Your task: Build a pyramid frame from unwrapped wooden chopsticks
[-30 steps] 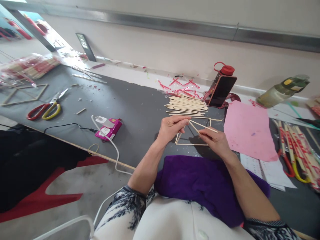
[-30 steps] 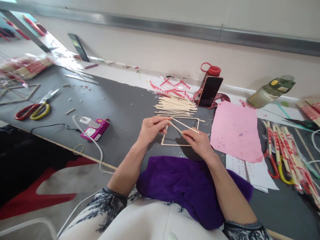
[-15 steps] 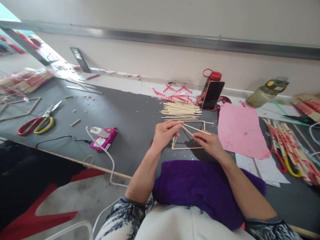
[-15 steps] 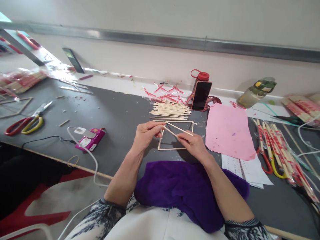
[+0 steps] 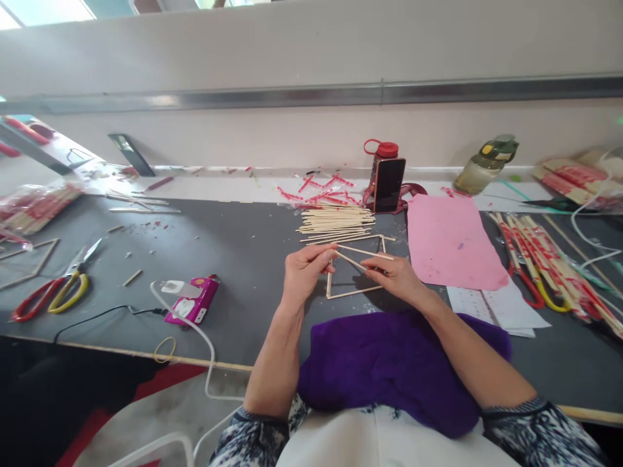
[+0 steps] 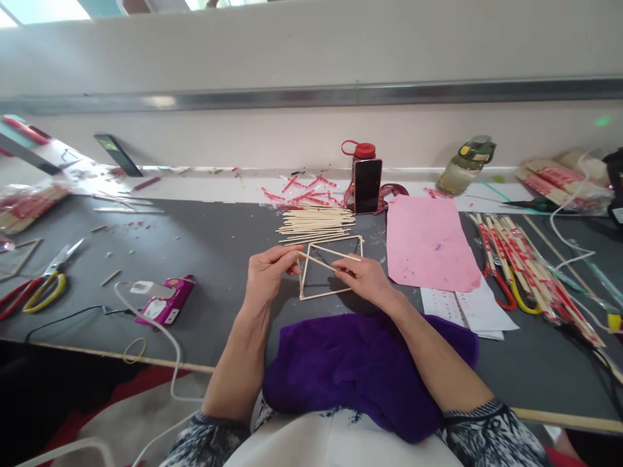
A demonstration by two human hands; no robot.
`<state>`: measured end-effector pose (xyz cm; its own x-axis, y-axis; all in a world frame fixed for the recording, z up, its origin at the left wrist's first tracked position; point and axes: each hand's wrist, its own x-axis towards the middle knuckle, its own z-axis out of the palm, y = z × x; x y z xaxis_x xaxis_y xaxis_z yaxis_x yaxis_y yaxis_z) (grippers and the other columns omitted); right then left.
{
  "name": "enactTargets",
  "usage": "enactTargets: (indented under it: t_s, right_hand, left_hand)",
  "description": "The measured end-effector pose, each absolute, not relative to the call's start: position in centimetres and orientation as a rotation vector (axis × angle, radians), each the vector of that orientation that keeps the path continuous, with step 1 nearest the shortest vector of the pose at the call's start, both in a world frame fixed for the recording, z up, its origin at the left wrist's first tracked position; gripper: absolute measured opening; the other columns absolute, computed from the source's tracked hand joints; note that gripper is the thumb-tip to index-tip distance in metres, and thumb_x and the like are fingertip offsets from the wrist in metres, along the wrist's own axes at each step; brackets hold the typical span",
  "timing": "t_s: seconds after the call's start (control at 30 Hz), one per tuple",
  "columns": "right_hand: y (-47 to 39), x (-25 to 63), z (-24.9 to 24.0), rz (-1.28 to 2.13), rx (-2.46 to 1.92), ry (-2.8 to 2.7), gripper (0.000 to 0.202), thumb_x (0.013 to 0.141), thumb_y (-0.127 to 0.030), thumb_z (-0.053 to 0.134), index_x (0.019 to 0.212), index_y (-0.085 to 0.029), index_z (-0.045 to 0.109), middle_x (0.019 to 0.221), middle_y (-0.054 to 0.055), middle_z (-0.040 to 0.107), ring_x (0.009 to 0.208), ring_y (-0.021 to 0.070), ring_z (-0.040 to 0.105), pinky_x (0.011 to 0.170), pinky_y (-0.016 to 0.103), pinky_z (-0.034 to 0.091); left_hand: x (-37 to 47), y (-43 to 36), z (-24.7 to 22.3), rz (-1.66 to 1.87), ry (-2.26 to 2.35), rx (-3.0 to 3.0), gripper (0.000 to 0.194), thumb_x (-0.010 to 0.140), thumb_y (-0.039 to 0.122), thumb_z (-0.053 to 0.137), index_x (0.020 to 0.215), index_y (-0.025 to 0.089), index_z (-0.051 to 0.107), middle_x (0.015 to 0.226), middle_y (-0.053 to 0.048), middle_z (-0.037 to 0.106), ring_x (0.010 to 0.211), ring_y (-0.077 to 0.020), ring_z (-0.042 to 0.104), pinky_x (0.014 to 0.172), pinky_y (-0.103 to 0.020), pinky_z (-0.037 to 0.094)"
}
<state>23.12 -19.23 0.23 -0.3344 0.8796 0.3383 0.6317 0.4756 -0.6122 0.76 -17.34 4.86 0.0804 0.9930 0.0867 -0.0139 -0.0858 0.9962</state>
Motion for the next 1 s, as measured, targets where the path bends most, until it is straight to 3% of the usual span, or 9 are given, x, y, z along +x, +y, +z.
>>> enactTargets:
  t_s: [0.13, 0.5, 0.73, 1.0]
  right_hand:
    - [-19.7, 23.9, 0.3, 0.500, -1.278, -2.072, 0.021, 0.086, -0.028, 0.058, 0.104, -0.022, 0.067, 0.090, 0.003, 0.069, 0.073, 0.0139, 0.062, 0.065, 0.024, 0.045]
    - [-21.6, 26.6, 1.4, 0.479, -1.285, -2.013, 0.017, 0.083, -0.021, 0.057, 0.095, -0.023, 0.069, 0.089, 0.003, 0.069, 0.077, 0.0154, 0.064, 0.064, 0.026, 0.049]
    - [-22.8, 27.2, 3.8, 0.363, -1.294, -1.846, 0.012, 0.082, -0.022, 0.059, 0.088, -0.023, 0.070, 0.085, 0.004, 0.070, 0.070, 0.0153, 0.063, 0.052, 0.026, 0.044]
    - [-22.2, 25.6, 5.3, 0.331, -1.233, -1.908, 0.013, 0.084, -0.021, 0.059, 0.090, -0.023, 0.070, 0.087, 0.004, 0.069, 0.076, 0.0156, 0.064, 0.061, 0.027, 0.048]
  left_hand:
    - [0.8, -17.4, 4.9, 1.208, 1.113, 1.301, 0.026, 0.072, 0.034, 0.071, 0.089, 0.016, 0.075, 0.077, -0.005, 0.071, 0.052, -0.0082, 0.059, 0.053, -0.020, 0.050]
    - [0.8, -17.4, 5.0, 1.204, 1.075, 1.281, 0.025, 0.071, 0.033, 0.071, 0.088, 0.016, 0.076, 0.075, -0.004, 0.070, 0.052, -0.0084, 0.060, 0.052, -0.020, 0.050]
    - [0.9, -17.2, 4.9, 1.195, 1.056, 1.262, 0.027, 0.069, 0.035, 0.072, 0.088, 0.016, 0.076, 0.075, -0.004, 0.071, 0.051, -0.0087, 0.059, 0.051, -0.020, 0.050]
    - [0.8, -17.1, 4.8, 1.194, 1.059, 1.278, 0.027, 0.070, 0.035, 0.071, 0.088, 0.015, 0.075, 0.073, -0.004, 0.071, 0.051, -0.0082, 0.059, 0.048, -0.018, 0.047]
